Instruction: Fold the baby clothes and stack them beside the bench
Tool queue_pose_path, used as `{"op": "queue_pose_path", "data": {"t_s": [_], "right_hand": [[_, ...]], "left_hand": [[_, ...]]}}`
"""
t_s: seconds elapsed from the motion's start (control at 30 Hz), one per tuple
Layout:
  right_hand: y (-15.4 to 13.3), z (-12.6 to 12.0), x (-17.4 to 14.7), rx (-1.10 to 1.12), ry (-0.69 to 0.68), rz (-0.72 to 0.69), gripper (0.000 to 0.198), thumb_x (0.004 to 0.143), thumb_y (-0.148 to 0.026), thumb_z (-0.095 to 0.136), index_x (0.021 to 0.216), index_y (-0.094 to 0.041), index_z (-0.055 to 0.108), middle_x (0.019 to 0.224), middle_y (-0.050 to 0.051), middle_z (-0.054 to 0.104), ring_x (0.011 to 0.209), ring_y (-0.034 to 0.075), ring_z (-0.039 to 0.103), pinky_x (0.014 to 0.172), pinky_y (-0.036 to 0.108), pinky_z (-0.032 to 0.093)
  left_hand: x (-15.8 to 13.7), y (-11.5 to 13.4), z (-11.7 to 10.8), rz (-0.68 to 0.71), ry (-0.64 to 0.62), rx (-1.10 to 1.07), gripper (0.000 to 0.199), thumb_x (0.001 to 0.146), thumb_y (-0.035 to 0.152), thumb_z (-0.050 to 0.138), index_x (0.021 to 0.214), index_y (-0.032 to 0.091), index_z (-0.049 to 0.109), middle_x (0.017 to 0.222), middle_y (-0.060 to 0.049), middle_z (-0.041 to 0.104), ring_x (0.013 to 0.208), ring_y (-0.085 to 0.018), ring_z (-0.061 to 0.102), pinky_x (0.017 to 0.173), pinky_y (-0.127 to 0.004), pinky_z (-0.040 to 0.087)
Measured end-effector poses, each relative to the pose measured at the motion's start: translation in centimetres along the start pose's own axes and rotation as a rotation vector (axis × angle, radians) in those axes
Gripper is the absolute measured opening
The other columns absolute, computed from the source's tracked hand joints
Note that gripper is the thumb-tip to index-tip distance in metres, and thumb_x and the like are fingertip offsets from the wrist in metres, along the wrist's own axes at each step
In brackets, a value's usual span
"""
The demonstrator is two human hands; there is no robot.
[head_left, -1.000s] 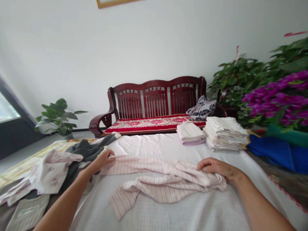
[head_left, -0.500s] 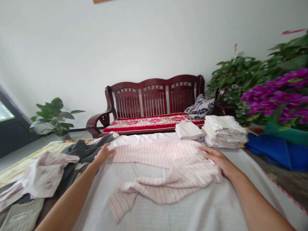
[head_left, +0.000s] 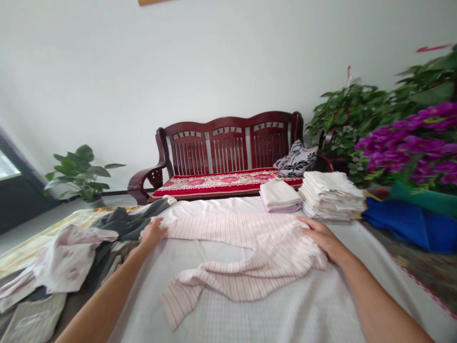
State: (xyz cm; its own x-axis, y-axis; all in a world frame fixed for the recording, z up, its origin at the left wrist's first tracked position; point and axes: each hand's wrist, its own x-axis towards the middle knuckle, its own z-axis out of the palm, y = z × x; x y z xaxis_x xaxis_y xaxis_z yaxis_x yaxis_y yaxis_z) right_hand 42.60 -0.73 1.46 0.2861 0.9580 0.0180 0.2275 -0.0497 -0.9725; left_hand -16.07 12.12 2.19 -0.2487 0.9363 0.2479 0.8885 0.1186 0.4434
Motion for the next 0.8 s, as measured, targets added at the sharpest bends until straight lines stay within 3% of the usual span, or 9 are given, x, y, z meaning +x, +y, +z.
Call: {"op": "queue_pose_path", "data": {"t_s": [0.13,0.27,0.37,0.43,0.53,0.6,0.67,0.73,0.8], "right_hand": [[0.4,-0.2,0.0,0.067,0.007,0.061,0.058,0.073,-0.036,0.068,0.129,-0.021,0.065,0.127,0.008,0.070,0.116,0.031,0.066,0.096,0.038,0.054],[1.1,0.1,0.6,0.068,0.109,0.094,0.055,0.078,-0.039,0.067,0.129,-0.019,0.063,0.134,0.011,0.066,0.124,0.030,0.061,0.104,0.041,0.049],[1.4,0.2,1.1,0.081,0.102,0.057,0.048,0.079,-0.040,0.066,0.123,-0.020,0.066,0.137,0.009,0.064,0.130,0.029,0.056,0.111,0.042,0.044],[1.4,-0.1,1.1,0.131,0.003,0.046,0.045,0.079,-0.042,0.067,0.119,-0.020,0.067,0.134,0.008,0.066,0.129,0.029,0.057,0.111,0.042,0.044],[1.0,-1.0,0.1,0.216,-0.158,0.084,0.041,0.080,-0.044,0.066,0.116,-0.024,0.067,0.127,0.007,0.071,0.121,0.029,0.063,0.105,0.041,0.051],[0.6,-1.8,-1.1,0.236,-0.187,0.145,0.043,0.080,-0.043,0.066,0.120,-0.027,0.065,0.124,0.006,0.072,0.115,0.029,0.067,0.100,0.041,0.054],[0.2,-2.4,-2.3,0.225,-0.201,0.190,0.050,0.076,-0.040,0.070,0.125,-0.029,0.063,0.125,0.006,0.071,0.114,0.029,0.068,0.097,0.041,0.056],[-0.2,-2.6,-3.1,0.183,-0.224,0.169,0.058,0.072,-0.036,0.076,0.128,-0.029,0.061,0.128,0.005,0.070,0.117,0.029,0.066,0.098,0.039,0.055],[-0.3,-2.3,-3.3,0.126,-0.211,0.115,0.062,0.068,-0.033,0.079,0.127,-0.027,0.063,0.129,0.005,0.070,0.119,0.030,0.064,0.098,0.037,0.055]], "left_hand": [[-2.8,0.4,-0.2,0.166,-0.060,-0.123,0.033,0.084,0.035,0.057,0.109,0.018,0.068,0.105,-0.008,0.072,0.099,-0.024,0.068,0.089,-0.032,0.051],[-6.9,2.0,-1.2,0.320,-0.456,-0.380,0.040,0.085,0.047,0.055,0.104,0.016,0.071,0.096,-0.007,0.075,0.089,-0.023,0.068,0.081,-0.032,0.054],[-10.0,3.5,-2.2,0.434,-0.745,-0.466,0.045,0.081,0.041,0.063,0.120,0.018,0.068,0.116,-0.007,0.073,0.104,-0.023,0.066,0.090,-0.033,0.053],[-11.7,4.3,-2.8,0.529,-0.856,-0.458,0.052,0.078,0.029,0.065,0.129,0.022,0.063,0.127,-0.006,0.069,0.112,-0.022,0.063,0.097,-0.033,0.050],[-13.7,5.3,-3.3,0.635,-0.870,-0.391,0.053,0.073,0.018,0.066,0.125,0.025,0.064,0.128,-0.003,0.066,0.116,-0.021,0.059,0.101,-0.032,0.045],[-14.6,5.6,-3.3,0.676,-0.828,-0.354,0.045,0.072,0.016,0.066,0.117,0.024,0.067,0.118,-0.001,0.068,0.110,-0.019,0.060,0.096,-0.029,0.045],[-14.9,5.7,-3.0,0.676,-0.755,-0.327,0.032,0.073,0.018,0.066,0.105,0.022,0.068,0.098,0.001,0.067,0.093,-0.016,0.061,0.084,-0.026,0.046],[-14.8,5.6,-2.8,0.623,-0.671,-0.313,0.021,0.075,0.020,0.064,0.096,0.020,0.067,0.075,0.005,0.058,0.071,-0.012,0.055,0.069,-0.023,0.043],[-14.3,5.4,-3.0,0.547,-0.598,-0.324,0.014,0.079,0.023,0.060,0.091,0.019,0.065,0.065,0.007,0.048,0.061,-0.010,0.047,0.061,-0.022,0.038]]}}
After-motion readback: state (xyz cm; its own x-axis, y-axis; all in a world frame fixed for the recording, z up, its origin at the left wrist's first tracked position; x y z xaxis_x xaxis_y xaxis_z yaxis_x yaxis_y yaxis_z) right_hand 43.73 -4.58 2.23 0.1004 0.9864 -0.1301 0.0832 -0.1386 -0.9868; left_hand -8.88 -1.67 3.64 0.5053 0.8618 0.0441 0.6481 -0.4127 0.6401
